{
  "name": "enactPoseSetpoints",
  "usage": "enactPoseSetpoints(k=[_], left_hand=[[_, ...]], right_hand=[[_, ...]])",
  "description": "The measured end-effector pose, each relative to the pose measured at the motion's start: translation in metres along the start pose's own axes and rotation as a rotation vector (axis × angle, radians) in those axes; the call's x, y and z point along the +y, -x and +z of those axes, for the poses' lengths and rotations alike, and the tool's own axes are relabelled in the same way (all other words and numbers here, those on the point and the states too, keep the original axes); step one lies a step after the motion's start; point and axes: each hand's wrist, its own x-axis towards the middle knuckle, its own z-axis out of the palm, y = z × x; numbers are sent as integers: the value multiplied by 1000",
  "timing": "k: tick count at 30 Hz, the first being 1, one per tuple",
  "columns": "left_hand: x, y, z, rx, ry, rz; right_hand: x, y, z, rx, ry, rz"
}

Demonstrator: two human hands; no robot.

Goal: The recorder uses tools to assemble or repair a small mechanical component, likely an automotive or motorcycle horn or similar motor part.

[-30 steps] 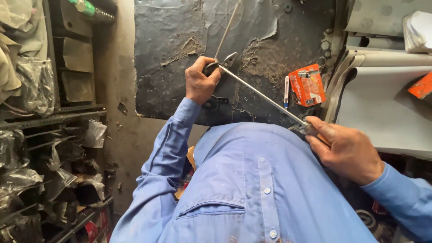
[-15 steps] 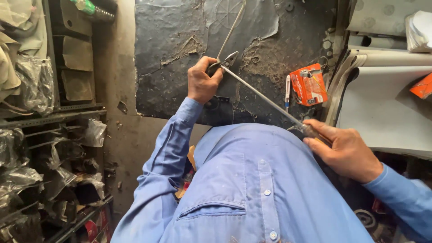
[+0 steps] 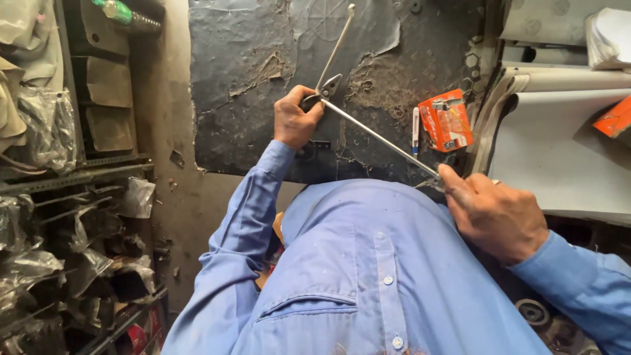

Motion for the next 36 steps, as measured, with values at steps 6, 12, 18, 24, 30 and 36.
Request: enactPoseSetpoints(k=[6, 12, 18, 24, 30, 36], left_hand=[[-5, -8, 7, 30, -1, -52], [-7, -5, 11, -27, 37, -51], [1, -7, 12, 34, 21, -10], [-8, -3, 15, -17, 5, -34], [1, -1, 12, 43, 62, -103], [-15, 7, 8, -89, 13, -51]], right_hand=[[63, 16, 30, -313, -1471, 842], [9, 0, 1, 45, -26, 7], [72, 25, 32, -293, -1478, 935], [8, 4, -1, 4, 188, 144], [77, 22, 13, -239, -1515, 996], [2, 4, -10, -9, 53, 101]])
